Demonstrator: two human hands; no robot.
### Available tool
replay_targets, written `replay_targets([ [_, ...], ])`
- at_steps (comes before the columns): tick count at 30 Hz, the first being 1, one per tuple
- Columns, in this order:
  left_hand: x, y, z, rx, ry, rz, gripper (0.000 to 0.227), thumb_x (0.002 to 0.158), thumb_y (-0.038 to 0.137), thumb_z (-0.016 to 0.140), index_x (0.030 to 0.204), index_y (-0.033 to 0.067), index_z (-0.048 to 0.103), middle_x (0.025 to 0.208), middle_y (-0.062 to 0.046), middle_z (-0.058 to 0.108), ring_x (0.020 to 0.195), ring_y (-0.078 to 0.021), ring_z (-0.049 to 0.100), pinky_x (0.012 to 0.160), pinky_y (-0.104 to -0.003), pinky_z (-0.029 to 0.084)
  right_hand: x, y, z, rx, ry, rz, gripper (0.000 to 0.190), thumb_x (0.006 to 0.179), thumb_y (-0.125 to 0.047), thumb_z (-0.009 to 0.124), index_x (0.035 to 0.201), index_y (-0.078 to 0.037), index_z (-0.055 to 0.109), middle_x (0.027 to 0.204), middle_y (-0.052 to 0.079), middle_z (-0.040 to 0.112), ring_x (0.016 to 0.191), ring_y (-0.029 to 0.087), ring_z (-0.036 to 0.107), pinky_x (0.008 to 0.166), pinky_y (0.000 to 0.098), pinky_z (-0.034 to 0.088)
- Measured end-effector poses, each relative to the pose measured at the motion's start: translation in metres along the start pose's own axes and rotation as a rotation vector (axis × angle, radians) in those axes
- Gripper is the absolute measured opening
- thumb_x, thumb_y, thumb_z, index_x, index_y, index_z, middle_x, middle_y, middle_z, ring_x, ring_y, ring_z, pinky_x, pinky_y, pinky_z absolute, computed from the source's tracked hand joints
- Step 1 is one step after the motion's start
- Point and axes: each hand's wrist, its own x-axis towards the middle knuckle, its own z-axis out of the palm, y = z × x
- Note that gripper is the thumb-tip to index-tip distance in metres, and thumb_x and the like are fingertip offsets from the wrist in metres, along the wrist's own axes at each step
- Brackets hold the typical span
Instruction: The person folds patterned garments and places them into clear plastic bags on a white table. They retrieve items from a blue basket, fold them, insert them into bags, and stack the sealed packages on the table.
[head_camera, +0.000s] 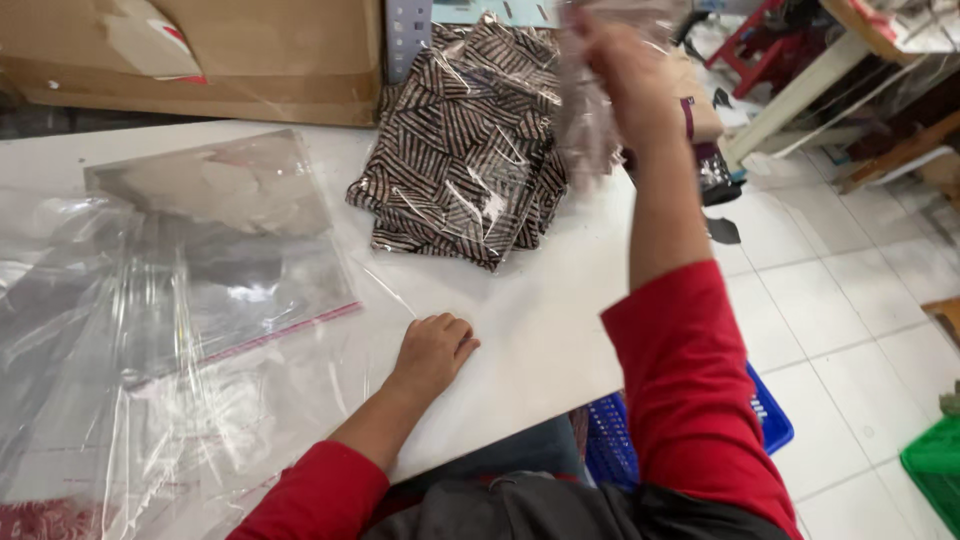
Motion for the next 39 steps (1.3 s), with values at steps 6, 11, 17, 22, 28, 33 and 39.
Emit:
replay_targets([
  [6, 0.015, 0.006, -0.01, 0.01, -0.05, -0.025, 0.016, 0.088, 0.025, 0.075, 0.089, 0.0105, 0.07, 0.086, -0.005, 0.07, 0.087, -0.0279, 0.067, 0.079, -0.045, 0.049, -0.028, -0.003, 0.142, -0.553, -0.179, -0.018, 0.062, 0.084, -0.044, 0.076, 0.14, -0.018, 0.064, 0.16, 0.022, 0.036, 0.15, 0.043, 0.018, 0.116, 0.0668, 0.01],
  [11, 0.012, 0.008, -0.009, 0.06, -0.103, -0.041, 0.016, 0.092, 0.024, 0.072, 0.095, 0.0092, 0.071, 0.094, -0.007, 0.071, 0.089, -0.0292, 0.067, 0.08, -0.044, 0.048, -0.176, 0.008, 0.098, -0.027, 0.164, -0.328, 0.036, 0.101, -0.025, 0.08, 0.135, -0.018, 0.07, 0.165, 0.012, 0.042, 0.163, 0.036, 0.019, 0.132, 0.054, 0.014],
  [17, 0.031, 0.05, -0.022, 0.193, -0.288, -0.201, 0.028, 0.09, 0.029, 0.072, 0.109, 0.0082, 0.072, 0.105, -0.009, 0.072, 0.088, -0.0276, 0.067, 0.083, -0.042, 0.051, -0.419, 0.144, 0.001, 0.067, 0.732, 0.272, 0.018, 0.11, -0.011, 0.054, 0.121, -0.004, 0.066, 0.15, 0.018, 0.055, 0.156, 0.037, 0.036, 0.129, 0.0495, 0.031],
  [22, 0.065, 0.12, 0.033, 0.123, -0.357, 0.139, 0.034, 0.09, 0.027, 0.073, 0.117, 0.0062, 0.069, 0.12, -0.012, 0.07, 0.101, -0.0338, 0.066, 0.09, -0.044, 0.051, -0.572, 0.293, -0.018, 0.179, 1.113, 0.961, 0.023, 0.11, -0.02, 0.06, 0.121, -0.003, 0.071, 0.105, 0.002, 0.07, 0.088, 0.009, 0.056, 0.08, 0.0252, 0.047],
  [28, 0.125, 0.209, 0.181, 0.122, -0.65, 0.475, 0.067, 0.083, 0.036, 0.076, 0.141, 0.0086, 0.057, 0.152, -0.031, 0.04, 0.14, -0.049, 0.038, 0.106, -0.068, 0.029, -0.606, 0.373, 0.042, 0.154, 0.92, 1.291, 0.018, 0.101, -0.02, 0.069, 0.107, -0.006, 0.076, 0.091, 0.005, 0.071, 0.078, 0.013, 0.06, 0.07, 0.0301, 0.05],
  [33, 0.125, 0.199, 0.212, 0.223, -0.707, 0.47, 0.066, 0.085, 0.037, 0.073, 0.144, 0.0145, 0.055, 0.155, -0.03, 0.037, 0.144, -0.0484, 0.033, 0.108, -0.071, 0.025, -0.59, 0.442, 0.051, -0.15, 0.674, 1.189, 0.018, 0.093, -0.019, 0.071, 0.107, -0.009, 0.076, 0.099, 0.014, 0.075, 0.091, 0.029, 0.072, 0.083, 0.0409, 0.056],
  [39, 0.105, 0.172, 0.223, 0.285, -0.658, 0.506, 0.065, 0.083, 0.051, 0.069, 0.141, 0.0241, 0.055, 0.152, -0.027, 0.039, 0.141, -0.0447, 0.039, 0.103, -0.071, 0.028, -0.575, 0.539, 0.078, -0.207, 0.37, 1.224, 0.018, 0.091, -0.021, 0.07, 0.105, -0.013, 0.077, 0.103, 0.015, 0.074, 0.094, 0.038, 0.069, 0.083, 0.047, 0.055],
])
